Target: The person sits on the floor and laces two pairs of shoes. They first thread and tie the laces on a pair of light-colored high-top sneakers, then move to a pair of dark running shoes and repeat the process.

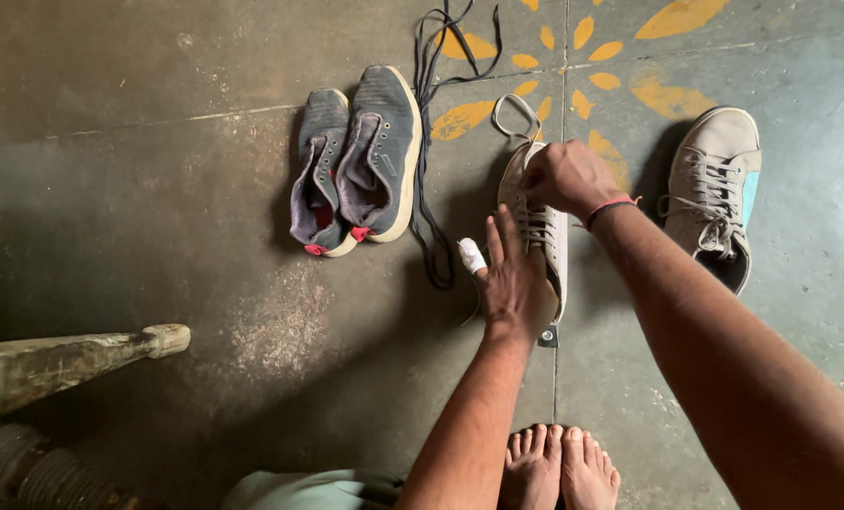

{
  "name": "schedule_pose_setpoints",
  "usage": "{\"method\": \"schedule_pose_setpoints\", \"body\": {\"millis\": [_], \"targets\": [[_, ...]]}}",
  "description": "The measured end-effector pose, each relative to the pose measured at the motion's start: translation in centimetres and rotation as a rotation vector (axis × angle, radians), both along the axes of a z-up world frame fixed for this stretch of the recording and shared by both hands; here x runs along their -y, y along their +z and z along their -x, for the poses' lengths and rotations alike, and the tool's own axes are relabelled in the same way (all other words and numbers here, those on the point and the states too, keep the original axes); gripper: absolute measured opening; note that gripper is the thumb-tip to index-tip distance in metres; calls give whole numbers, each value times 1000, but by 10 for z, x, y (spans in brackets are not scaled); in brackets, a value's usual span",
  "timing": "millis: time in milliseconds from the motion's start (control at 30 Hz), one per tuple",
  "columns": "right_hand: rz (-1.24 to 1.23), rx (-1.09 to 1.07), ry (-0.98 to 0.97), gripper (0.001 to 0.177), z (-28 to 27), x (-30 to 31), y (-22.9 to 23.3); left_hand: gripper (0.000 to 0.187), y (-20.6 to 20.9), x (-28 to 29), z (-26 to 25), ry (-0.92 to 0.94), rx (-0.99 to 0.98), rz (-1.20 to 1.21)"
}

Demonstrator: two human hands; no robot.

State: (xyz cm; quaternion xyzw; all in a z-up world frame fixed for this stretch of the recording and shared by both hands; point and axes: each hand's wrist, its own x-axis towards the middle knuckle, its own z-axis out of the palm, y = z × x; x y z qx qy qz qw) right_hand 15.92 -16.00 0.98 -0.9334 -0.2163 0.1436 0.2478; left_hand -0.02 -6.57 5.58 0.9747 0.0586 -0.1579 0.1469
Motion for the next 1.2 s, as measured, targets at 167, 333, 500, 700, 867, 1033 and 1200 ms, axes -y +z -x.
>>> {"method": "schedule_pose_setpoints", "body": {"millis": [167, 333, 500, 700, 867, 1033, 1200], "targets": [[95, -94, 55, 15, 2, -4, 0, 46, 2, -2, 4, 95, 103, 155], [253, -66, 145, 17, 6, -12, 0, 45, 5, 0, 7, 151, 182, 187], [282, -310, 141, 26, 4, -20, 7, 24, 8, 1, 9, 135, 136, 91], [181, -236, 130, 26, -1, -14, -4, 32, 3, 1, 9, 61, 61, 29], [-92, -40, -85, 15, -11, -3, -18, 59, 4, 4, 3, -52, 385, -233], [-258, 315, -94, 6, -5, 9, -16, 41, 9, 15, -7, -88, -298, -127], [123, 210, 52, 10, 12, 5, -13, 67, 1, 19, -10, -35, 14, -159]]}}
